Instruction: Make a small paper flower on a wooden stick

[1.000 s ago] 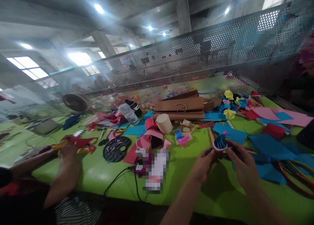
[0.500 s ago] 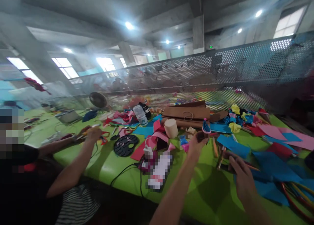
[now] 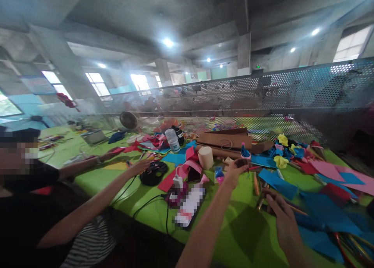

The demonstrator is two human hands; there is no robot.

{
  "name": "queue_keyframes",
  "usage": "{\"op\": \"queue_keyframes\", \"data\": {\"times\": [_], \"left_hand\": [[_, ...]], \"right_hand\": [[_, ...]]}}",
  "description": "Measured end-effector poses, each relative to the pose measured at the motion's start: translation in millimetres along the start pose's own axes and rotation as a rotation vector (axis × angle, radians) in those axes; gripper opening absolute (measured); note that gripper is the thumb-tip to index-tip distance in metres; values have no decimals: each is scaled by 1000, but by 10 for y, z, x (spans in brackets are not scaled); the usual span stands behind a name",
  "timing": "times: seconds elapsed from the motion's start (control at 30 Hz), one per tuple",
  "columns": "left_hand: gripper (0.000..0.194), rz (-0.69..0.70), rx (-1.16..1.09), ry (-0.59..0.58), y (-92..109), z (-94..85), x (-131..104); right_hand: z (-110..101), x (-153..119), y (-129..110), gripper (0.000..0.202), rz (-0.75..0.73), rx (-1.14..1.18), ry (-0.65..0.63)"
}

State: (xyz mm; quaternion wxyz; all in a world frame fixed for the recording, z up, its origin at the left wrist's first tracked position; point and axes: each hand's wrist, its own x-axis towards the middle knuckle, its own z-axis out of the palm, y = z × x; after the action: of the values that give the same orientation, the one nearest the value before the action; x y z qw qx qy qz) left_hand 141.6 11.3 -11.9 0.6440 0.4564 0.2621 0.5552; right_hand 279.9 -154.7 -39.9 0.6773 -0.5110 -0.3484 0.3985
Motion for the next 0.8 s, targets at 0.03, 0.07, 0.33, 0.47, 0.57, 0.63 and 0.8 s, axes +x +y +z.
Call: {"op": "queue_keyframes", "data": {"times": [0.03, 0.07, 0.33, 0.47, 0.57, 0.63, 0.8], "left_hand": [[57, -23, -15, -16, -25, -7, -20], [59, -45, -33, -33, -49, -14, -37], [60, -138, -139, -131, -110, -55, -95], [55, -145, -125, -136, -115, -104, -126], [55, -147, -116, -154, -132, -96, -129], [55, -150, -121, -180, -134, -71, -132], [53, -144, -96, -221, -78, -29, -197]], "right_hand": [[19, 28, -66, 38, 6, 16, -27], [42, 71, -148, 40, 7, 29, -56], [306, 710, -603, 46, -121, -185, -126], [318, 881, -352, 50, -146, -265, -145], [256, 913, -174, 50, -145, -322, -164], [216, 927, -108, 50, -137, -347, -182], [199, 962, -34, 49, -131, -395, -248]]}}
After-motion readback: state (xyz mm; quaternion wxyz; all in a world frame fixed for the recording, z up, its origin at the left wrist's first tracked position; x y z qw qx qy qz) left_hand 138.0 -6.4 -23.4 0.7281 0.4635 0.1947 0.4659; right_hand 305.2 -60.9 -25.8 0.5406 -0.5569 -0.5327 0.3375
